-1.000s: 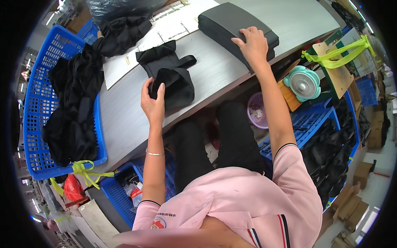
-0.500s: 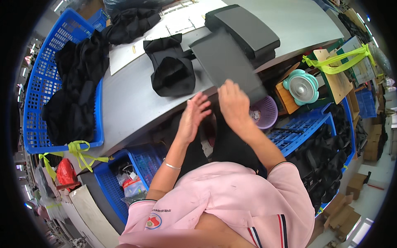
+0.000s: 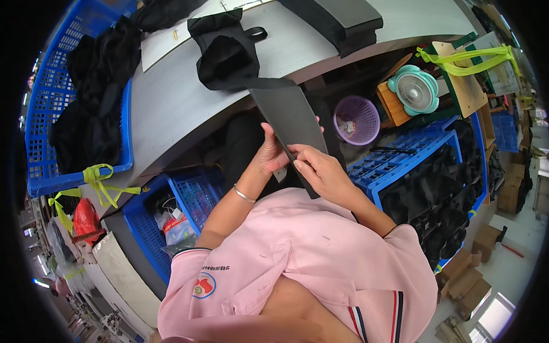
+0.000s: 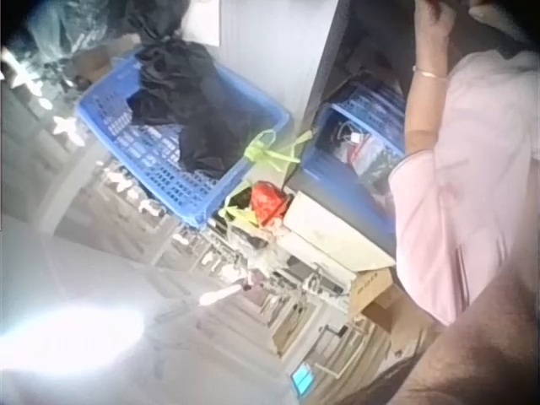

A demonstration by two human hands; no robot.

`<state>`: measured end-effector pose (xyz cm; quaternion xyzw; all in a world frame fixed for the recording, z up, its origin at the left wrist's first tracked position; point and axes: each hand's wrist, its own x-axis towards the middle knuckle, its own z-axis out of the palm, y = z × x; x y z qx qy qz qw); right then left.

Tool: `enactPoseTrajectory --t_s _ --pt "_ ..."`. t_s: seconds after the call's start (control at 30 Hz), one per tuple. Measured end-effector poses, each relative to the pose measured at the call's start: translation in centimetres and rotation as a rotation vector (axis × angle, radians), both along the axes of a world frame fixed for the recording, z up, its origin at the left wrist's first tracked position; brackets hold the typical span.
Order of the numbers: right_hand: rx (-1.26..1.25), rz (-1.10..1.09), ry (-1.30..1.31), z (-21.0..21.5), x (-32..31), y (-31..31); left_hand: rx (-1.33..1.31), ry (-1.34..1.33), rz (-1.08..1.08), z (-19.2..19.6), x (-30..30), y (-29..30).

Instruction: The recorder is inspecting and turning out black fabric components, likely for clothing or bags, at a factory workstation.

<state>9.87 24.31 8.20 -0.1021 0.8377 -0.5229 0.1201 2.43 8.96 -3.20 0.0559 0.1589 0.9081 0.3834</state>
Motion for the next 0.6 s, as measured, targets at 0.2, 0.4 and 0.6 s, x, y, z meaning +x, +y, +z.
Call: enactPoseTrajectory --t_s 0.2,0.4,0.6 --pt "0.042 -0.145 0.285 0.1 -0.1 -0.1 -0.102 -0.086 0.199 2.8 -0.7 -2.3" --pt "0.083 -0.252 0.179 -2.1 -1.6 -1.4 -0.227 -0.208 0.363 3.8 -0.9 -4.2" --pt "-0.202 -0.019 -0.256 -2.2 -3.3 -3.1 -0.264 -0.155 0.366 5.0 -1.5 -7.3"
